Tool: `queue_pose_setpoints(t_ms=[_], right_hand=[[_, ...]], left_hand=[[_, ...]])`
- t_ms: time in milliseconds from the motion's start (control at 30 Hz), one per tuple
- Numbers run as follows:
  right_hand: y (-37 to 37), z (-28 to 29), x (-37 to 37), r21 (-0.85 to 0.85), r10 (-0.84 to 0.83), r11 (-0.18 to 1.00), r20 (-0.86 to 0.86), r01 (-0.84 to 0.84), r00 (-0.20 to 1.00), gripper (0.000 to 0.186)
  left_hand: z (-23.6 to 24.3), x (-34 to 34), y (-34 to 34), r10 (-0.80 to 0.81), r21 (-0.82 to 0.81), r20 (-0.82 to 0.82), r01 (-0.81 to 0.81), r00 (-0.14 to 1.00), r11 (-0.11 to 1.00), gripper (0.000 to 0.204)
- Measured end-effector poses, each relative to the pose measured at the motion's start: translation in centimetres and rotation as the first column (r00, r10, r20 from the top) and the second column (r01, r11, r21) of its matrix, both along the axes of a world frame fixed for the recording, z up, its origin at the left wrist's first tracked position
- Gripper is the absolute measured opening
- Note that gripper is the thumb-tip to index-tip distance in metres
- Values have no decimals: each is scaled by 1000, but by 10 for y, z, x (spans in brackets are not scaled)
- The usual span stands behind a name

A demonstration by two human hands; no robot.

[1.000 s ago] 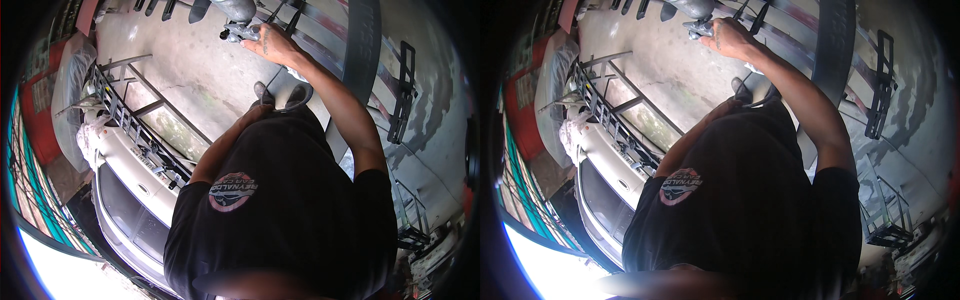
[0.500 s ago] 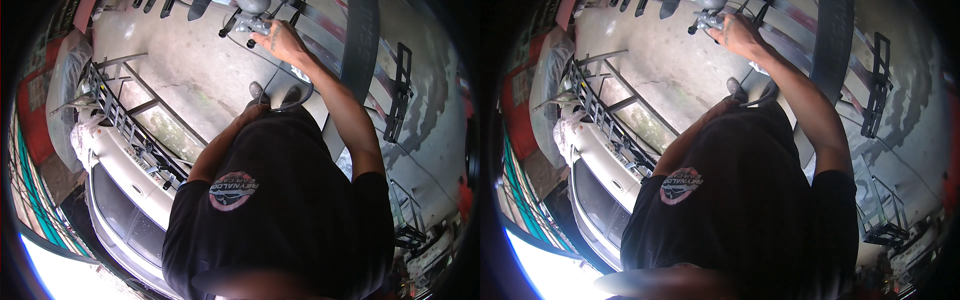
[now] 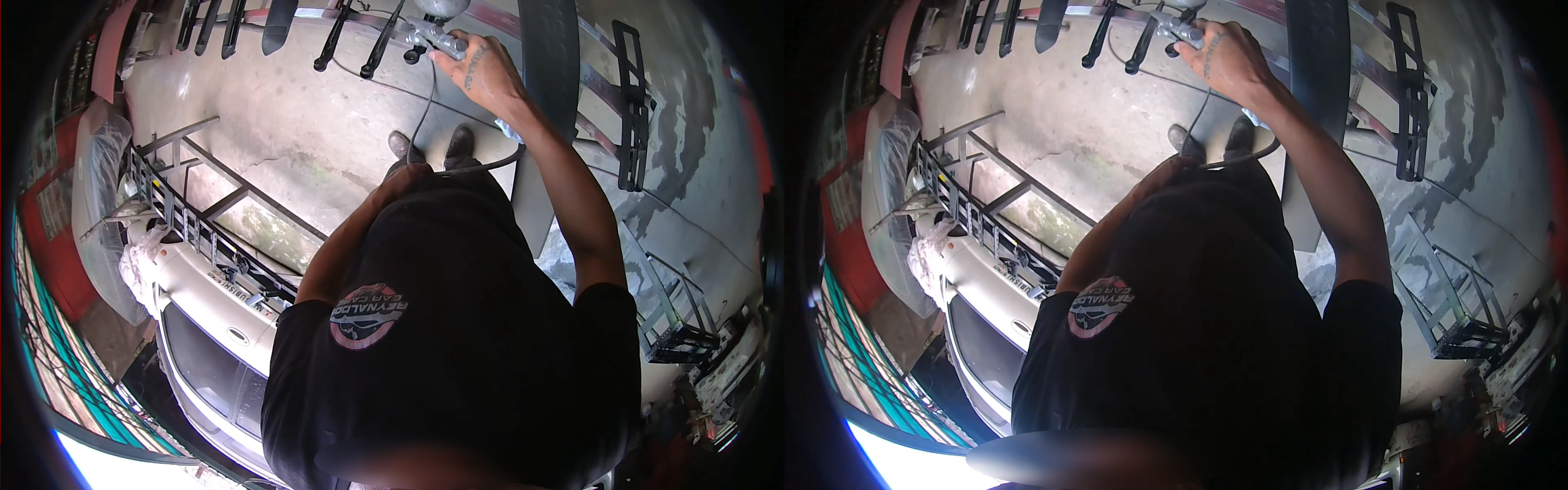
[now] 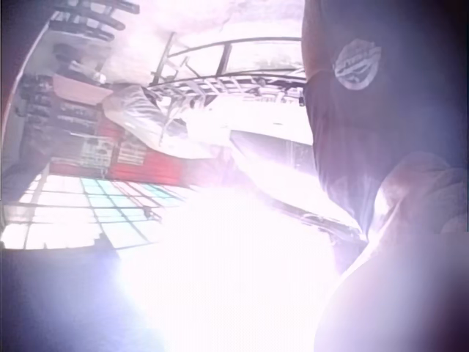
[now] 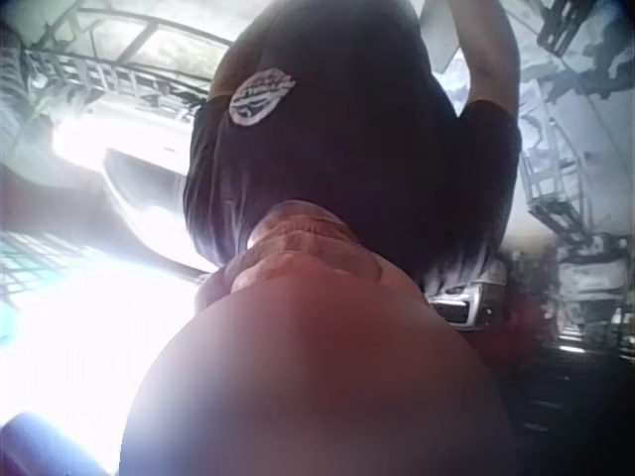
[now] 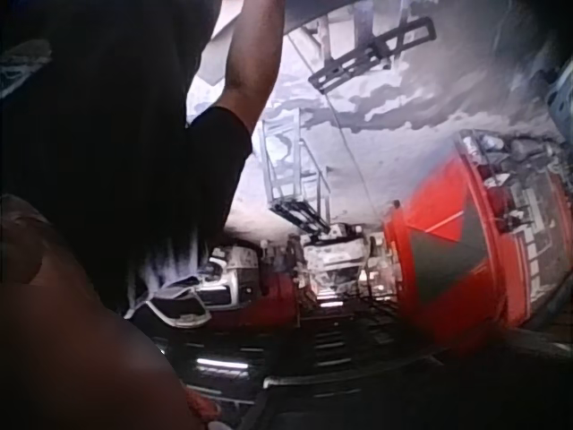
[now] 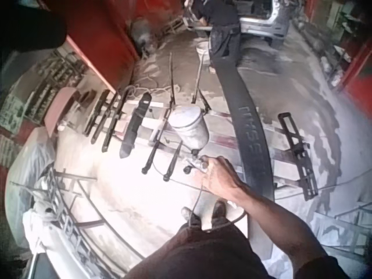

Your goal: Spray painting various automotive parts using a handheld spray gun in a garage setting.

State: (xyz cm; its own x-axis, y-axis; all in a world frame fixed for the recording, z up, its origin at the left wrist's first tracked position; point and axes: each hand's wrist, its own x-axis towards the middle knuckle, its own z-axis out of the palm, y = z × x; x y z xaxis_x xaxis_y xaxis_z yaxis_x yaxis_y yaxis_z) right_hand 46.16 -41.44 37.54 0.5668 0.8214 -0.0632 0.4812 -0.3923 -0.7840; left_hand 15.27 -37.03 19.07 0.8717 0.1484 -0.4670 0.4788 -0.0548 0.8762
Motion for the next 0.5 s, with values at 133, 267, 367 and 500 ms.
queue_pose_setpoints(t_ms=[133, 267, 367, 500], right_hand=[[-1, 0, 6, 48, -110, 993, 23, 109, 994, 44], [-11, 6, -8, -47, -30, 998, -25, 29, 999, 54], [-22, 7, -25, 0, 159, 987, -203, -162, 966, 57], [-24, 4, -32, -65, 237, 963, -269, -263, 934, 55]], left_hand=[[-6, 1, -2, 14, -87, -155, -28, 988, 996, 20], [-16, -12, -4, 60, -122, -63, -67, 996, 990, 22], [-33, -12, -6, 117, -316, -229, -187, 966, 930, 27], [-49, -16, -8, 104, -449, -450, -325, 887, 833, 35]])
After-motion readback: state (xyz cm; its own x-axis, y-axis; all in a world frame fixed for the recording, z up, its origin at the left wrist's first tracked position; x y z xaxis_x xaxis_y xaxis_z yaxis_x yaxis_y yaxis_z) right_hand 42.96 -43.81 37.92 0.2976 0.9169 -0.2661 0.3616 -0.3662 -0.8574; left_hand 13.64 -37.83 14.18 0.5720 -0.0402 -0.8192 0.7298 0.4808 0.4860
